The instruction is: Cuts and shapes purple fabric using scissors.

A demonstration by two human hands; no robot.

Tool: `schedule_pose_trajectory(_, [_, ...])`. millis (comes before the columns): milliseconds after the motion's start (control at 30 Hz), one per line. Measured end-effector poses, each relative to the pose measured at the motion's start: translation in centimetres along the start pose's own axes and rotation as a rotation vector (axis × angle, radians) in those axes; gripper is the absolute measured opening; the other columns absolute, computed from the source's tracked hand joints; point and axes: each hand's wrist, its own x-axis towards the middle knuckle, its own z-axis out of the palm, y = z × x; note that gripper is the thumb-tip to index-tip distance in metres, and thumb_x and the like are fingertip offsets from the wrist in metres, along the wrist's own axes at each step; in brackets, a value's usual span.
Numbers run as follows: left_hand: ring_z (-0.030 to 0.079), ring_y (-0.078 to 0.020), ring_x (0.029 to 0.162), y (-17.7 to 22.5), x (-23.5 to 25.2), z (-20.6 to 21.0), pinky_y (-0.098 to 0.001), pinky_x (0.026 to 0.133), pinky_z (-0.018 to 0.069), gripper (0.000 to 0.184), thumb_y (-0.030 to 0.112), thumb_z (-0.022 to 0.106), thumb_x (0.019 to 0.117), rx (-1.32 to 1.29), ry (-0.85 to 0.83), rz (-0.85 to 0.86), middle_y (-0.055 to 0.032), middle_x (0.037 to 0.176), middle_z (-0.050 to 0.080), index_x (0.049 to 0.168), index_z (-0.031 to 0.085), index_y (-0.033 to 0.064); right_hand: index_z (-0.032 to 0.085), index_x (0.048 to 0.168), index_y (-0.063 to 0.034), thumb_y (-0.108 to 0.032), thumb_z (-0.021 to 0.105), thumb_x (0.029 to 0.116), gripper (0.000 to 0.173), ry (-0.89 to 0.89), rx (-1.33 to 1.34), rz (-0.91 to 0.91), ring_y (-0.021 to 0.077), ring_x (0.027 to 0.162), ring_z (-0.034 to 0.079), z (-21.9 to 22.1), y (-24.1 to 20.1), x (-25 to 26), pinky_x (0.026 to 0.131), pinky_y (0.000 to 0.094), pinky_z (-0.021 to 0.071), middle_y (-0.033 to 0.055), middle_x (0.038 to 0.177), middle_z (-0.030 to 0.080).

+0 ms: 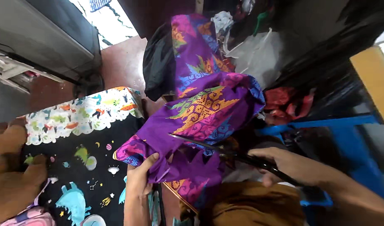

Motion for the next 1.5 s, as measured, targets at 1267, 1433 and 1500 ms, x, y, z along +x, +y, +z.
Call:
schedule_pose_trajectory(1267, [0.073,-0.0173,0.098,-0.3,3.4,-3.7,-0.0394,0.086,0.0619,0.06,0.068,0.064,0.0854,-0.438,-0.435,-0.155,-0.0068,0.104,0.076,0.107,0.076,0.013,0.061,0.1,-0.0169,-0.07,0.073,0.0756,0.06,0.51,0.238,0.008,-0.0066,0.057,0.051,5.1,6.3,-6.6,0.052,0.0136,0.0446,-0.0161,0.071,0.055])
schedule_pose_trajectory(1433, [0.075,-0.0167,0.091,-0.3,4.9,-2.1,-0.0375,0.079,0.064,0.043,0.05,0.063,0.0952,-0.368,-0.459,-0.263,-0.0076,0.097,0.076,0.104,0.075,0.0105,0.058,0.111,0.0024,-0.03,0.064,0.0981,0.035,0.775,0.303,-0.088,0.0062,0.065,0.061,5.5,5.3,-1.2,0.06,0.024,0.0539,0.0027,0.081,0.064])
schedule_pose_trajectory(1500, [0.075,-0.013,0.086,0.0,4.3,-0.8,-0.0328,0.074,0.0644,0.028,0.03,0.052,0.1037,-0.245,-0.403,-0.295,-0.0051,0.093,0.076,0.098,0.072,0.0115,0.057,0.121,0.0056,-0.027,0.065,0.0994,0.04,0.845,0.342,-0.056,0.0138,0.07,0.065,5.4,5.1,1.9,0.065,0.0317,0.0558,0.0114,0.09,0.069])
